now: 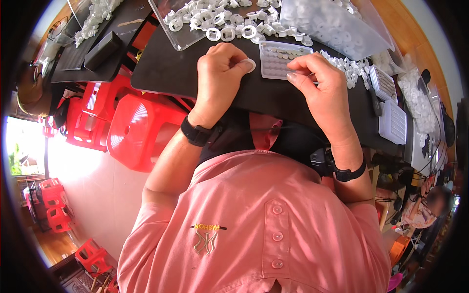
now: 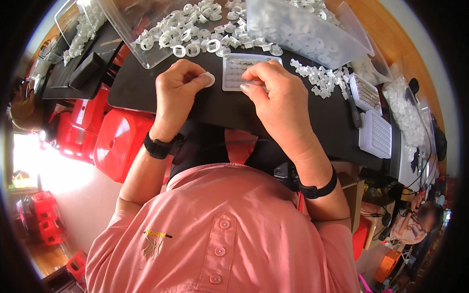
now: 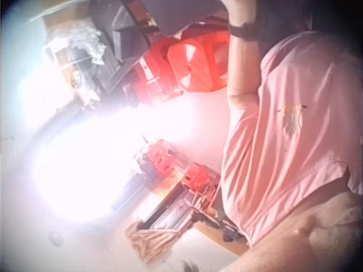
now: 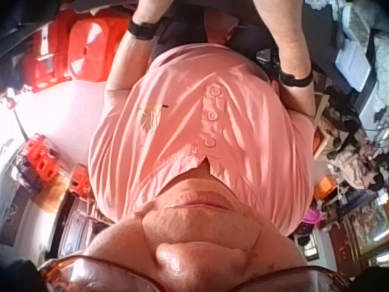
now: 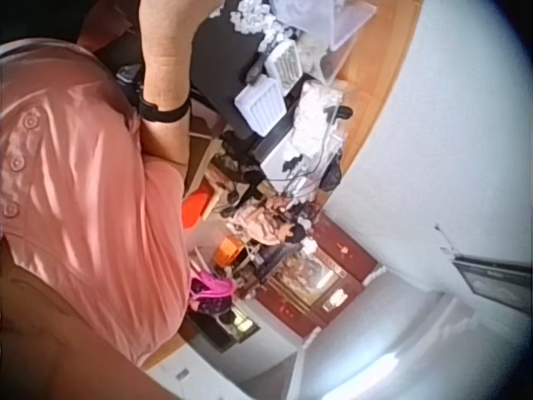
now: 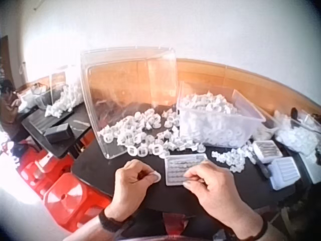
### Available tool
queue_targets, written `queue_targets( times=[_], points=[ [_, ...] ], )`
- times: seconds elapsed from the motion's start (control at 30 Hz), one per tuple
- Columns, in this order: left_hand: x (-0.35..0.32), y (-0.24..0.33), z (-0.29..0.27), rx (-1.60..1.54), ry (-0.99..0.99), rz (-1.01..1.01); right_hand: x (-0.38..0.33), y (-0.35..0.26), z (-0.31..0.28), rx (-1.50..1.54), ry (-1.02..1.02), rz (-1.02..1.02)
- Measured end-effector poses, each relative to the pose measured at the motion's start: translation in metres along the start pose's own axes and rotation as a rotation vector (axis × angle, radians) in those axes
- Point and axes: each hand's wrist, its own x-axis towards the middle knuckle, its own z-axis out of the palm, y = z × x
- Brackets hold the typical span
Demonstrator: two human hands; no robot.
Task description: Assembling small white plastic components by hand in a workshop environment.
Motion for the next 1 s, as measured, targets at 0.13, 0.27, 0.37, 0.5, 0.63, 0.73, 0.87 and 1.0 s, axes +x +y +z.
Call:
queue_targets(
  times=[0.13, 0.27, 0.37, 0.5, 0.63, 0.73, 0.87, 1.0],
  points=[
    [-0.003, 0.022, -0.011, -0.752, -0.052, -0.357, 0.000, -0.003, -0.001, 0.175, -0.030, 0.024],
    [-0.005, 0.031, -0.013, -1.121, -0.203, -0.509, -0.002, -0.017, 0.008, 0.484, -0.104, 0.158],
    [-0.009, 0.026, -0.012, -1.217, -0.275, -0.531, 0.002, -0.024, 0.008, 0.570, -0.114, 0.216],
    [-0.012, 0.019, -0.008, -1.335, -0.317, -0.544, 0.004, -0.030, 0.006, 0.597, -0.146, 0.213],
    [-0.015, 0.022, -0.005, -1.395, -0.337, -0.559, 0.004, -0.030, 0.006, 0.645, -0.150, 0.252],
    [-0.013, 0.020, -0.004, -1.541, -0.377, -0.548, 0.005, -0.027, 0.003, 0.646, -0.159, 0.270],
    [-0.019, 0.017, 0.001, -1.528, -0.378, -0.447, 0.006, -0.024, 0.002, 0.684, -0.120, 0.333],
    [-0.025, 0.025, 0.004, -1.391, -0.298, -0.409, 0.006, -0.026, 0.001, 0.750, -0.132, 0.448]
  ],
)
